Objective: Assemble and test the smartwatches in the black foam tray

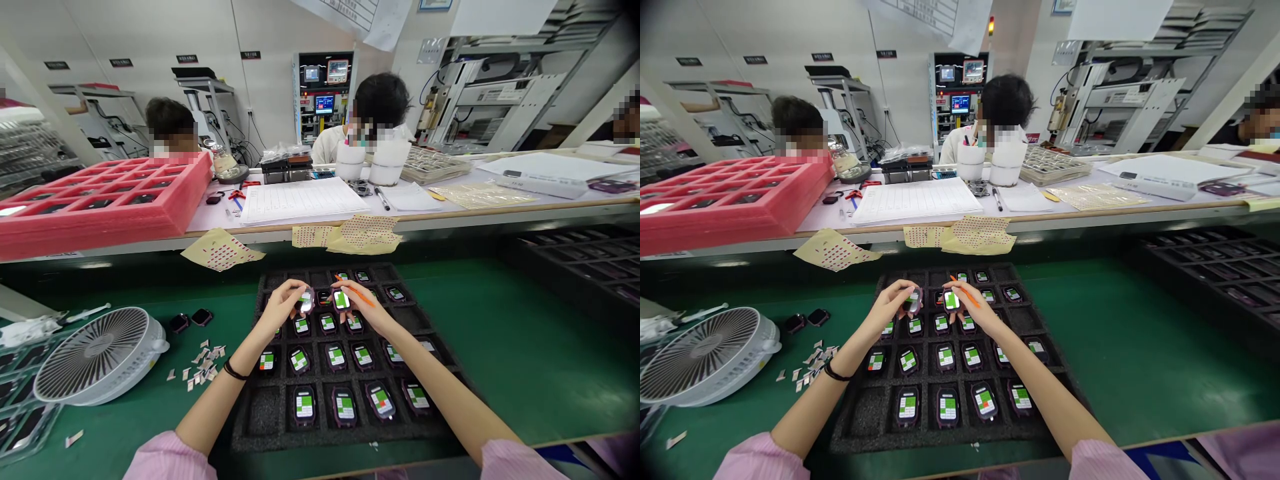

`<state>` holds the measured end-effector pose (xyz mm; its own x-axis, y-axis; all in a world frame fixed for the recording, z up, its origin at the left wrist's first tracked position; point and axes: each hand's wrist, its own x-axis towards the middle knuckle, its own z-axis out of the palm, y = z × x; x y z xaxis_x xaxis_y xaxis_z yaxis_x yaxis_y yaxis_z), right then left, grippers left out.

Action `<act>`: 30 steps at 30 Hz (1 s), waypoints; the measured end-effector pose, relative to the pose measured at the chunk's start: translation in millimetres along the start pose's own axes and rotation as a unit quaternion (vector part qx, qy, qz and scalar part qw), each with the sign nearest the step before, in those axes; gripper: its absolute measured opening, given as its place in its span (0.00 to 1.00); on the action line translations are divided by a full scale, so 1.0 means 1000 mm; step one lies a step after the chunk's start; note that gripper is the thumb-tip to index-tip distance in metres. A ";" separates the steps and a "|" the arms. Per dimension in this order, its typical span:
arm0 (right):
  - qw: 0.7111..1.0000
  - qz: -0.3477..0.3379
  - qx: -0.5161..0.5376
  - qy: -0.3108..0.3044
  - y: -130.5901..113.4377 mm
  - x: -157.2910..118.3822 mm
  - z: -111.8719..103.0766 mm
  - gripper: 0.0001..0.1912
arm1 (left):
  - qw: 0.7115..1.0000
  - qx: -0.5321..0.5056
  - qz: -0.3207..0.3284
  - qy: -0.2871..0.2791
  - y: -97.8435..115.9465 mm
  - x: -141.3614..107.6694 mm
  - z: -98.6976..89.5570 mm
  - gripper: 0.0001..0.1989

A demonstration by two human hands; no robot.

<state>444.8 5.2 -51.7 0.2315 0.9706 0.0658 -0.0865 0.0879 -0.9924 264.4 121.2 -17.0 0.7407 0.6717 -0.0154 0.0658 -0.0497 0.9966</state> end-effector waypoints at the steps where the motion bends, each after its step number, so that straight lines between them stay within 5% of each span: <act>1: 1.000 0.000 0.000 -0.007 0.000 0.000 0.000 0.15 | 1.000 0.001 -0.003 0.004 0.000 0.000 0.000 0.19; 15: 0.997 -0.008 -0.005 -0.070 0.004 0.000 0.001 0.29 | 0.997 0.004 0.044 -0.056 -0.008 0.003 -0.001 0.22; 22: 1.000 -0.014 -0.011 0.018 0.002 0.000 0.001 0.14 | 0.998 -0.012 0.035 -0.046 -0.011 0.005 0.000 0.21; 30: 0.998 0.003 -0.019 0.062 0.000 0.000 0.000 0.14 | 0.999 0.008 0.024 -0.031 -0.008 0.003 0.000 0.18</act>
<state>444.5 5.7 -51.7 0.3489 0.9359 0.0486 -0.0523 0.0712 -0.9961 266.3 123.1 -24.8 0.7833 0.6211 0.0260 0.0397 -0.0917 0.9950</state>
